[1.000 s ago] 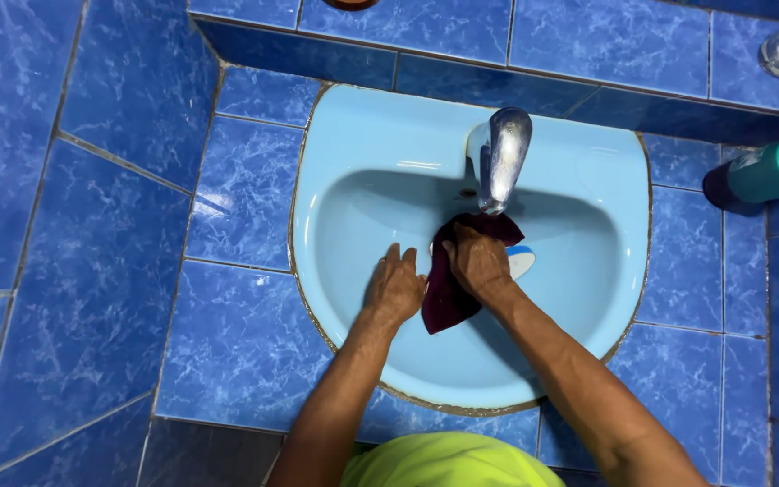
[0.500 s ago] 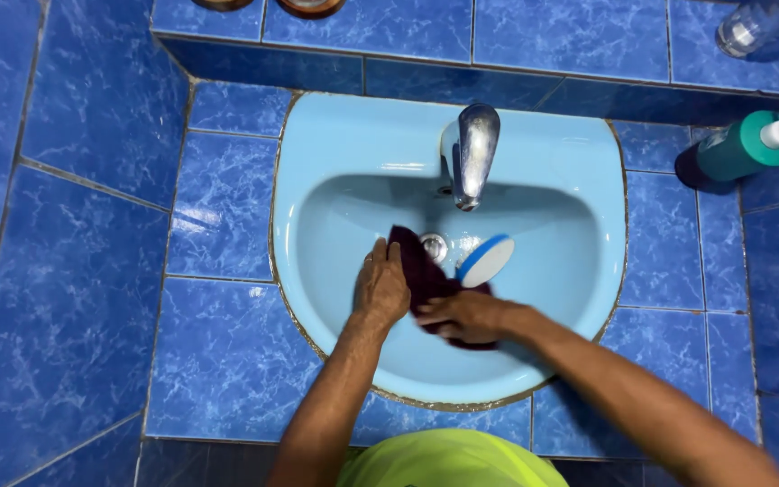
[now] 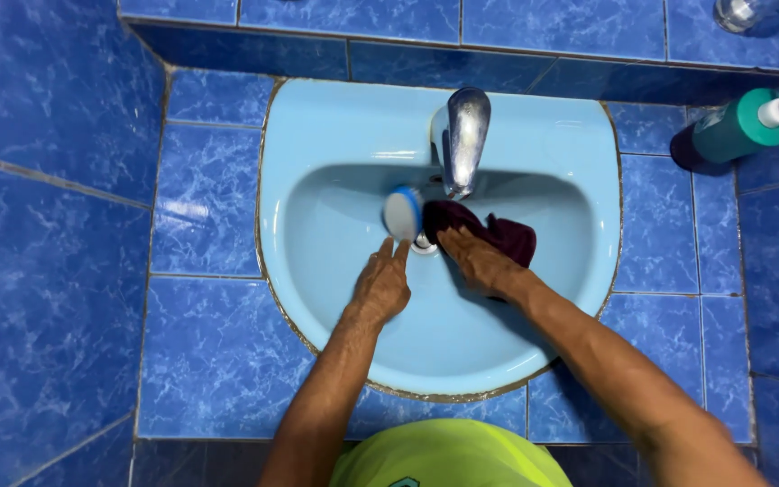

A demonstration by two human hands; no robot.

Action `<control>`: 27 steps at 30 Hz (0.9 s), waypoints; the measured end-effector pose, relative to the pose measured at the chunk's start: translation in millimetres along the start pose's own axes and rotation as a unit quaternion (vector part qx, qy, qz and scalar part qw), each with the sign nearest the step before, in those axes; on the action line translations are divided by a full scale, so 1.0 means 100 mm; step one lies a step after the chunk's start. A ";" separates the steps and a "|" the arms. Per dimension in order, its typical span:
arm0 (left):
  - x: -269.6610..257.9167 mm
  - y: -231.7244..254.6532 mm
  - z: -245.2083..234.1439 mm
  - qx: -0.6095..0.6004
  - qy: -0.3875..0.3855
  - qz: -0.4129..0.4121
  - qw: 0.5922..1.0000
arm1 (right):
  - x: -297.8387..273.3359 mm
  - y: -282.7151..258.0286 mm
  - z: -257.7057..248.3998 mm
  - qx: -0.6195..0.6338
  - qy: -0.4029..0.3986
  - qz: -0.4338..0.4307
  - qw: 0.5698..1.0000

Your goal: Cleaning a bathroom sink and faucet using a cloth and a brush.

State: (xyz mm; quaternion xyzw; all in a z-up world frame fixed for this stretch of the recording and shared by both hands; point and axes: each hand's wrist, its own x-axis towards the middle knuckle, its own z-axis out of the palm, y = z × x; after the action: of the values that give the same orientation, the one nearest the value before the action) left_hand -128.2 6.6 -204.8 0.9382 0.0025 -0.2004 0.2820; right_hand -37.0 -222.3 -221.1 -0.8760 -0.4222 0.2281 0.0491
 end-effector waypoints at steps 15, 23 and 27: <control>-0.03 0.08 -0.19 -0.025 -0.020 -0.016 0.999 | -0.15 -1.51 -0.45 0.238 -0.151 -0.072 0.957; 0.03 -0.07 0.03 0.018 -0.035 -0.014 0.999 | -0.35 0.05 -0.21 -0.035 -0.119 -0.005 0.992; 0.10 -0.11 0.12 0.038 -0.037 0.002 0.999 | -0.33 -0.16 -0.96 -0.201 -0.096 0.067 0.972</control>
State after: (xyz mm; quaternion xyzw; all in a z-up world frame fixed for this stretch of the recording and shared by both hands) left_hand -124.7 8.6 -224.0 0.9404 -0.0173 -0.2340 0.2464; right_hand -23.6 -226.7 -119.2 -0.8679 -0.4030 0.2242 -0.1845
